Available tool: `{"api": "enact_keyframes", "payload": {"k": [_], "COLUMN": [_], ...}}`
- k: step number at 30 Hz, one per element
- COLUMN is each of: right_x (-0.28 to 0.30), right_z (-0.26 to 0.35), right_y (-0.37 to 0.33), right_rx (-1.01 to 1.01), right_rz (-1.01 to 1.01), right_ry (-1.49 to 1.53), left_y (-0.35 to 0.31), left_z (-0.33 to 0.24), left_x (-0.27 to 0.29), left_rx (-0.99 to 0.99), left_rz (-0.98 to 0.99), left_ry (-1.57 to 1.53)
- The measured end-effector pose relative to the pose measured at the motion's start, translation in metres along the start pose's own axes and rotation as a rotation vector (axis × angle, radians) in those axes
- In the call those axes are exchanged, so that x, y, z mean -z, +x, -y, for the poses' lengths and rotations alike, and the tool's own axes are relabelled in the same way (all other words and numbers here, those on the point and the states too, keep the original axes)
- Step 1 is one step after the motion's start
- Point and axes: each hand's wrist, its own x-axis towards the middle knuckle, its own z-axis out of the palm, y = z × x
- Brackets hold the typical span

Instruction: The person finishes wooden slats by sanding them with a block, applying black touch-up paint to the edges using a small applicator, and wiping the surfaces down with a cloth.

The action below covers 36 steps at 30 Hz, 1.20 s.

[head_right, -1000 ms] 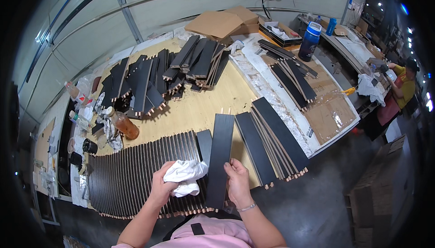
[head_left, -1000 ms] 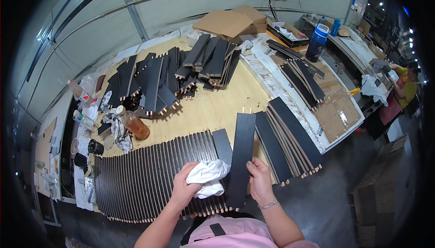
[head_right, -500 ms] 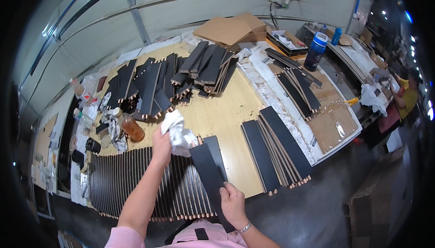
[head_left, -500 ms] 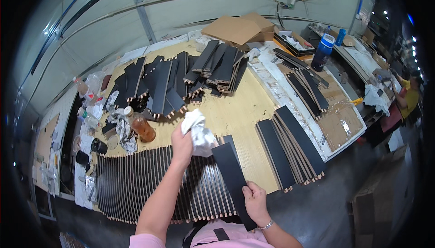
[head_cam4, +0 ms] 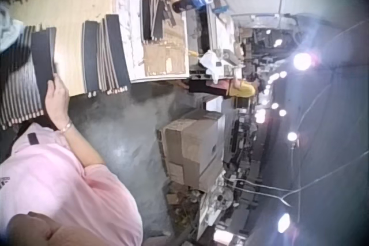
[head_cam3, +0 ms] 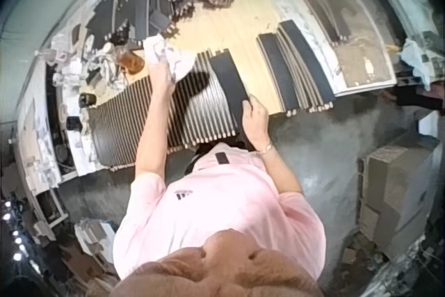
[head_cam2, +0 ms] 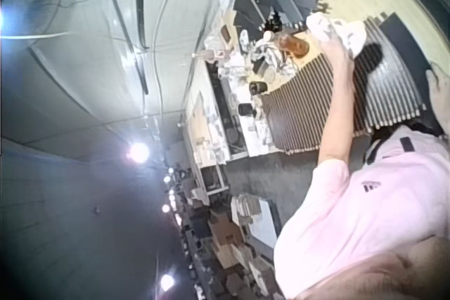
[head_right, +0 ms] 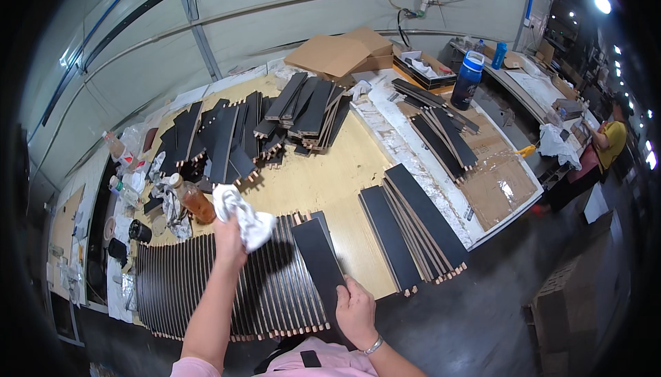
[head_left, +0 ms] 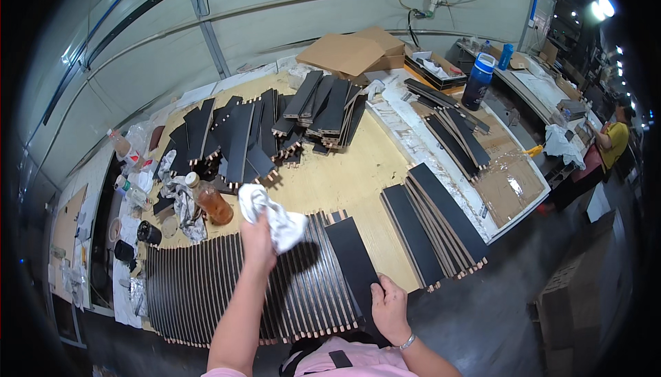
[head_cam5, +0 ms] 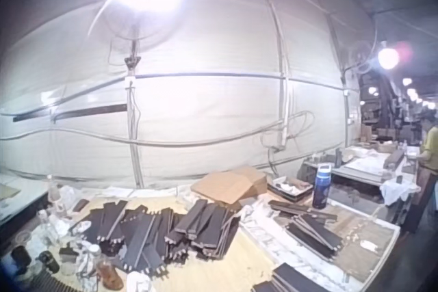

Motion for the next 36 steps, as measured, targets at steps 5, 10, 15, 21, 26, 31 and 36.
{"api": "enact_keyframes", "payload": {"k": [5,10,15,21,26,31,36], "right_x": [0.001,0.016,0.029,0.018,0.009,-0.020,0.005], "right_z": [0.005,0.008,0.037,-0.004,-0.041,-0.032,-0.029], "right_y": [0.000,-0.016,-0.022,-0.002,0.021,0.035,0.071], "right_rx": [-0.024,0.071,0.132,0.009,-0.514,-0.394,-0.477], "right_rz": [0.199,0.187,0.371,0.183,0.413,0.245,0.042], "right_ry": [-0.149,-0.247,-0.274,0.065,1.055,1.107,1.152], "left_y": [-0.138,-0.068,0.022,-0.032,-0.076,-0.098,-0.186], "left_z": [0.000,0.010,0.008,-0.009,-0.035,-0.011,0.043], "left_x": [-0.045,-0.044,0.032,0.017,-0.022,-0.073,-0.028], "left_rx": [-0.858,-0.906,-0.247,0.067,-0.024,-0.263,-0.840], "left_rz": [0.549,0.557,0.074,0.174,0.427,0.645,1.120], "left_ry": [0.905,1.159,0.514,0.158,0.151,0.294,0.791]}}
